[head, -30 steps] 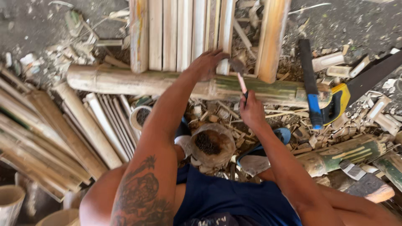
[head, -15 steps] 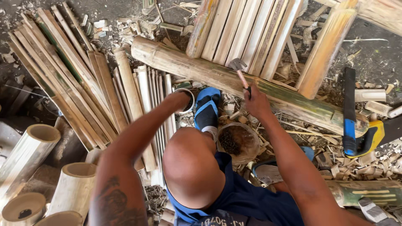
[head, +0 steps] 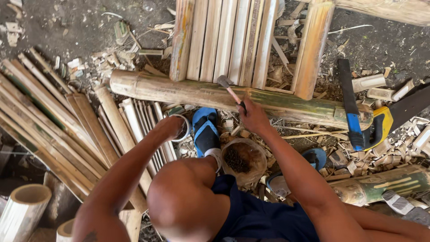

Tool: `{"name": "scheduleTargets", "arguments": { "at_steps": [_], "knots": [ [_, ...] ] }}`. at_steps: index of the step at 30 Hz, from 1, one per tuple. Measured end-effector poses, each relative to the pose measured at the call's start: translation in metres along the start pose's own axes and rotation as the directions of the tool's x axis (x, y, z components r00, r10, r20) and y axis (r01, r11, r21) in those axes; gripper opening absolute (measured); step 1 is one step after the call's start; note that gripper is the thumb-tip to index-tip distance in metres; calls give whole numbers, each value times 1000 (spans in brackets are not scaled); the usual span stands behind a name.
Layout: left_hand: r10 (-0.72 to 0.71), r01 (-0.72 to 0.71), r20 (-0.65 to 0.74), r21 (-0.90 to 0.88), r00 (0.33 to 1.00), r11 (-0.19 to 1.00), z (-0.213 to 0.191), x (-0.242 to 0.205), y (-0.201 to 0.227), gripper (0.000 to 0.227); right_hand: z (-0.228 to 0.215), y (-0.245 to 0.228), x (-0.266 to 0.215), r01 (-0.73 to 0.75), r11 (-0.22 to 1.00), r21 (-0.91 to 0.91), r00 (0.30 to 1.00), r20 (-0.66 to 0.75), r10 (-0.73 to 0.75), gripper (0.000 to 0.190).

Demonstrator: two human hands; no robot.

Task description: The person assembles a bamboo frame by placing thin bamboo strips into a frame, sawing them to length, and hammering nails to secure them. The person repeatedly picks up strips, cuts them, and nails them in place.

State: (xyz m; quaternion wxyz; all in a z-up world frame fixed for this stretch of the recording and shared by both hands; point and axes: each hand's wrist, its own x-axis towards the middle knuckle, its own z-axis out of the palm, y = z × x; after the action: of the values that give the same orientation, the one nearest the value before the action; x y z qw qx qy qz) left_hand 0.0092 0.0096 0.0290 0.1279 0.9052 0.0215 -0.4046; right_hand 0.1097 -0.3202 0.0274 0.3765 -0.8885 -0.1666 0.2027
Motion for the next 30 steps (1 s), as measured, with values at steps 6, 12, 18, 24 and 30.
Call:
{"name": "scheduleTargets", "arguments": {
  "at_steps": [6, 12, 18, 24, 30],
  "knots": [
    [252, -234, 35, -263, 967, 936, -83, 41, 33, 23, -1, 31, 8, -239, 932, 271, 960, 209, 185, 29],
    [403, -570, -465, -307, 788, 762, -187, 197, 111, 18, -35, 59, 53, -262, 857, 444, 956, -4, 294, 32],
    [-18, -529, -865, -323, 501, 785, -221, 347, 210, 11, -115, 88, 107, -242, 943, 228, 945, -163, 282, 35],
    [-242, -250, -939, -301, 243, 920, -226, 398, 268, 18, -163, 98, 150, -8, 998, 63, 940, -341, 29, 31],
    [-263, -224, -925, -328, 275, 918, -228, 388, 272, 20, -171, 82, 184, 95, 994, -52, 905, -412, -108, 16]
  ]
}}
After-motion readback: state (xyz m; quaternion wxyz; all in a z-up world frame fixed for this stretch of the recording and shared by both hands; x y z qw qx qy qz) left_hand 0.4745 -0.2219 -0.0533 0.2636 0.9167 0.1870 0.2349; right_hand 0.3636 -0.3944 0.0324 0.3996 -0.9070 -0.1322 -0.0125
